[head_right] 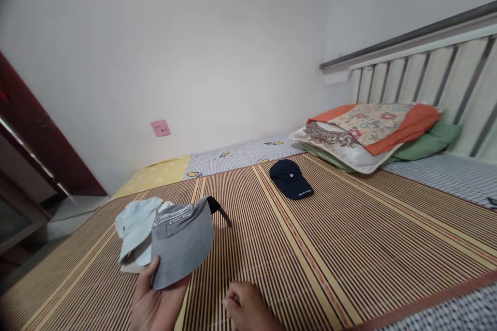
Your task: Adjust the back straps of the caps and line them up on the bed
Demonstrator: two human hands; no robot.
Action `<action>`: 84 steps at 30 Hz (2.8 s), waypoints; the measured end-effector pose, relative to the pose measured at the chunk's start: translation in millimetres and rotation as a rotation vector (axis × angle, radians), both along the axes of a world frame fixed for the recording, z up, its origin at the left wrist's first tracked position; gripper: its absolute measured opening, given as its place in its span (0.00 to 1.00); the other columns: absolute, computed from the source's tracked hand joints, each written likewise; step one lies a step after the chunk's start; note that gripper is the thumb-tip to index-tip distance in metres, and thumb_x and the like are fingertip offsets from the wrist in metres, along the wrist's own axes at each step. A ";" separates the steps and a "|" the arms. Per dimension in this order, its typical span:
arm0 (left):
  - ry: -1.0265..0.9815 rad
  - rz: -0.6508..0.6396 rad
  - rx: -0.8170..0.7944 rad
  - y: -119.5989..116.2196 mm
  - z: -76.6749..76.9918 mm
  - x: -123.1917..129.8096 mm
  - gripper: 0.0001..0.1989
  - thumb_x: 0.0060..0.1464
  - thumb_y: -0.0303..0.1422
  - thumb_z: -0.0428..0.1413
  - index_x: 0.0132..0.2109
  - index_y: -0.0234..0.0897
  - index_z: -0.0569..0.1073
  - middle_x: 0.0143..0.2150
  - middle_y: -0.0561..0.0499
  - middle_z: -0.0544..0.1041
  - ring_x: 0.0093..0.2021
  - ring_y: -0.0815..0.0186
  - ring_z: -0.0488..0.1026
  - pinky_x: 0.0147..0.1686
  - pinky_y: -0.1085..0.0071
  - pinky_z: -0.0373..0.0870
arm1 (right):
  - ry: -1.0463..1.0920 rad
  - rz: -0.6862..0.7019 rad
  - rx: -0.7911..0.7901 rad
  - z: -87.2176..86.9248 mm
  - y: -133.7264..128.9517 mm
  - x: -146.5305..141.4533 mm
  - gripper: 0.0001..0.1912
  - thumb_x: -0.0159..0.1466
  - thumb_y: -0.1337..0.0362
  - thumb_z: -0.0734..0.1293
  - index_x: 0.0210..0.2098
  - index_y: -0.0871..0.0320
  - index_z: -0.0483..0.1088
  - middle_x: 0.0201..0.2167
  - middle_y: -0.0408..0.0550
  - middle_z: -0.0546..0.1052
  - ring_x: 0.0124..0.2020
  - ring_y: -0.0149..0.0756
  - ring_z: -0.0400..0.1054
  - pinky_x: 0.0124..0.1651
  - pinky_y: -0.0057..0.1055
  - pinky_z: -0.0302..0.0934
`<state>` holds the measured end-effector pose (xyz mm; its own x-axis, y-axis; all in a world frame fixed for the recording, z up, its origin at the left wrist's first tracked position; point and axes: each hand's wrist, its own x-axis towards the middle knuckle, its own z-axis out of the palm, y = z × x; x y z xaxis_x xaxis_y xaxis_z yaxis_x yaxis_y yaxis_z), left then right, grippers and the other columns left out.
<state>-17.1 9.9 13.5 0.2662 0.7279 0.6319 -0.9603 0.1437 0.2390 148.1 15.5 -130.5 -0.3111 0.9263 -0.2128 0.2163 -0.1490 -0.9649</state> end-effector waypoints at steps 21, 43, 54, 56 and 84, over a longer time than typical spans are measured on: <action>0.096 -0.020 -0.202 6.6 -29.0 26.8 0.28 0.70 0.24 0.35 0.61 0.51 0.73 0.64 0.51 0.72 0.66 0.61 0.66 0.69 0.59 0.56 | 0.663 -0.109 -0.257 13.2 4.7 13.7 0.41 0.45 0.26 0.70 0.30 0.62 0.73 0.25 0.53 0.79 0.20 0.35 0.71 0.22 0.30 0.63; 0.233 -0.021 -0.249 1.6 -44.5 16.9 0.26 0.70 0.26 0.37 0.58 0.38 0.78 0.61 0.46 0.76 0.64 0.65 0.70 0.71 0.67 0.47 | 1.035 -0.193 -0.052 144.3 50.9 53.9 0.19 0.52 0.55 0.81 0.40 0.56 0.80 0.38 0.50 0.84 0.49 0.48 0.77 0.60 0.45 0.64; 0.227 -0.062 -0.188 6.5 -12.9 35.4 0.29 0.72 0.28 0.30 0.62 0.42 0.74 0.63 0.52 0.73 0.65 0.68 0.68 0.71 0.68 0.44 | 1.104 -0.248 -0.198 140.1 52.0 58.6 0.16 0.50 0.64 0.79 0.38 0.58 0.79 0.36 0.47 0.84 0.46 0.47 0.77 0.57 0.41 0.66; 0.255 0.002 -0.249 7.7 -12.4 38.2 0.28 0.72 0.27 0.33 0.60 0.44 0.75 0.61 0.52 0.75 0.62 0.66 0.72 0.71 0.66 0.45 | 1.119 -0.246 -0.195 131.2 56.2 58.5 0.14 0.50 0.63 0.79 0.36 0.58 0.79 0.34 0.47 0.83 0.45 0.46 0.77 0.56 0.41 0.66; 0.442 0.308 -0.586 -0.4 -15.9 27.9 0.24 0.62 0.25 0.53 0.63 0.45 0.73 0.58 0.47 0.80 0.65 0.57 0.70 0.70 0.55 0.52 | 0.955 -0.239 -0.031 123.4 68.7 66.8 0.17 0.54 0.56 0.79 0.40 0.56 0.78 0.41 0.49 0.83 0.52 0.46 0.75 0.59 0.41 0.65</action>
<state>10.8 9.4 -2.4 0.1351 0.9908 0.0061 -0.8114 0.1071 0.5745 214.9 84.2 -7.1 -0.1705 0.9853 0.0053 -0.6914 -0.1158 -0.7131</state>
